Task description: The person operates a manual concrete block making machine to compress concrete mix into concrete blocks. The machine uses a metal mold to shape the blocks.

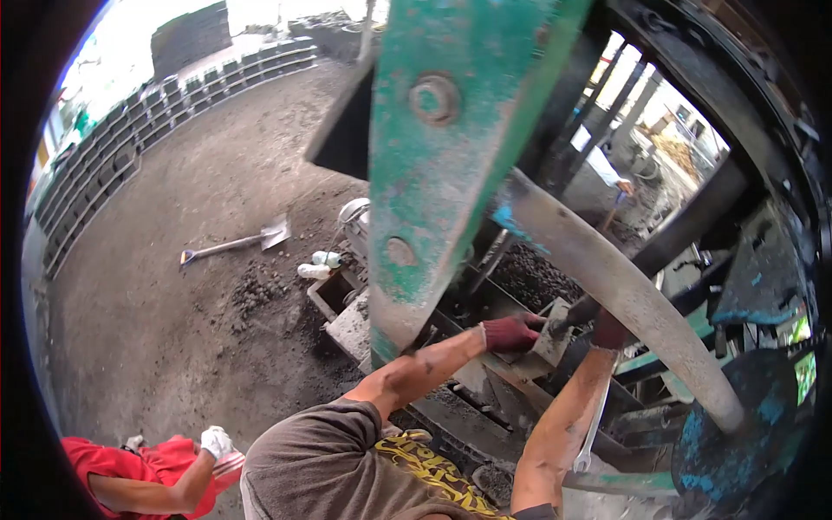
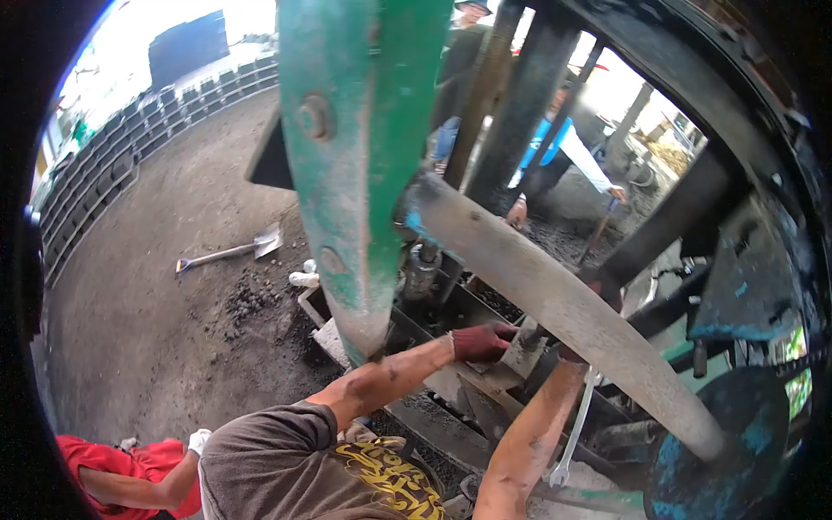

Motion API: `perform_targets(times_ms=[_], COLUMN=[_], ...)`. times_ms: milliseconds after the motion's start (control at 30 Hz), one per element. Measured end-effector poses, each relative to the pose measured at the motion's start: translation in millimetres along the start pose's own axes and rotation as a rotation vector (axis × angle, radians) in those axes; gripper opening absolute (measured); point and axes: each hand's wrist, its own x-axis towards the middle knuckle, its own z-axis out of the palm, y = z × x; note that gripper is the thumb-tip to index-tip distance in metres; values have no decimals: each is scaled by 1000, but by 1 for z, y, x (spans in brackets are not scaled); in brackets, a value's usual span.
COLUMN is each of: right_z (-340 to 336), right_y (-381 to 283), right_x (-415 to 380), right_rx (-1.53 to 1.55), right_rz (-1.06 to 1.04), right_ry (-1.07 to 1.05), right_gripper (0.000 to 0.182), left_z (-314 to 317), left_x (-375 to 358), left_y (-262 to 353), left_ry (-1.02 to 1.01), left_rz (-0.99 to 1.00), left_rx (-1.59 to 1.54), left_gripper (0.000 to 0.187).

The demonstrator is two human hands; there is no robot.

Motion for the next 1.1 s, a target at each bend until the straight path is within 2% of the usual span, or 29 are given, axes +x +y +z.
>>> perform_targets(times_ms=[67,100,167,200,267,300,400,467,500,600,633,667,733,767,933,1000,1033,1100], right_z=[-1,10,26,19,24,19,25,24,24,25,22,26,25,26,28,29,31,33], right_y=[-9,-42,-91,-89,-90,-89,-89,-89,-90,-89,-89,-90,-91,-92,-93,-93,-93,-93], right_x=[-2,-11,-25,-28,-29,-33,-27,-26,-22,-34,-31,-45,-47,-48,-41,-45,-38,-42], right_rx=[99,113,145,139,131,123,91,73,67,53,49,47,49,49,89,116,129,149], right_rz=[86,114,169,175,193,209,257,287,299,310,310,312,316,322,282,256,242,219], right_ry=[13,43,95,109,130,142,180,196,205,232,239,245,252,252,256,262,266,273], right_gripper=[38,36,31,31,31,31,30,30,30,30,30,30,30,30,29,29,29,29], left_z=[-23,-19,-11,-10,-5,6,3,7,0,2,6,11,21,-3,23,17,20,10], left_x=[17,16,8,10,12,9,11,3,3,5,3,5,5,9,-6,-9,-9,-5], left_y=[-18,-16,-10,-15,-28,-23,-20,5,12,18,20,15,4,-28,19,28,28,22], left_ry=[24,4,214,199,336,365,256,97,106,125,211,202,383,440,356,196,341,275], left_rz=[-2,-14,167,160,264,356,230,-36,-72,-80,20,16,326,260,217,-189,-233,-184], left_rx=[123,122,579,576,543,504,378,73,295,173,414,411,828,880,667,-2,68,56], left_gripper=[47,47,44,44,44,34,38,42,42,39,37,37,38,38,39,36,36,37])
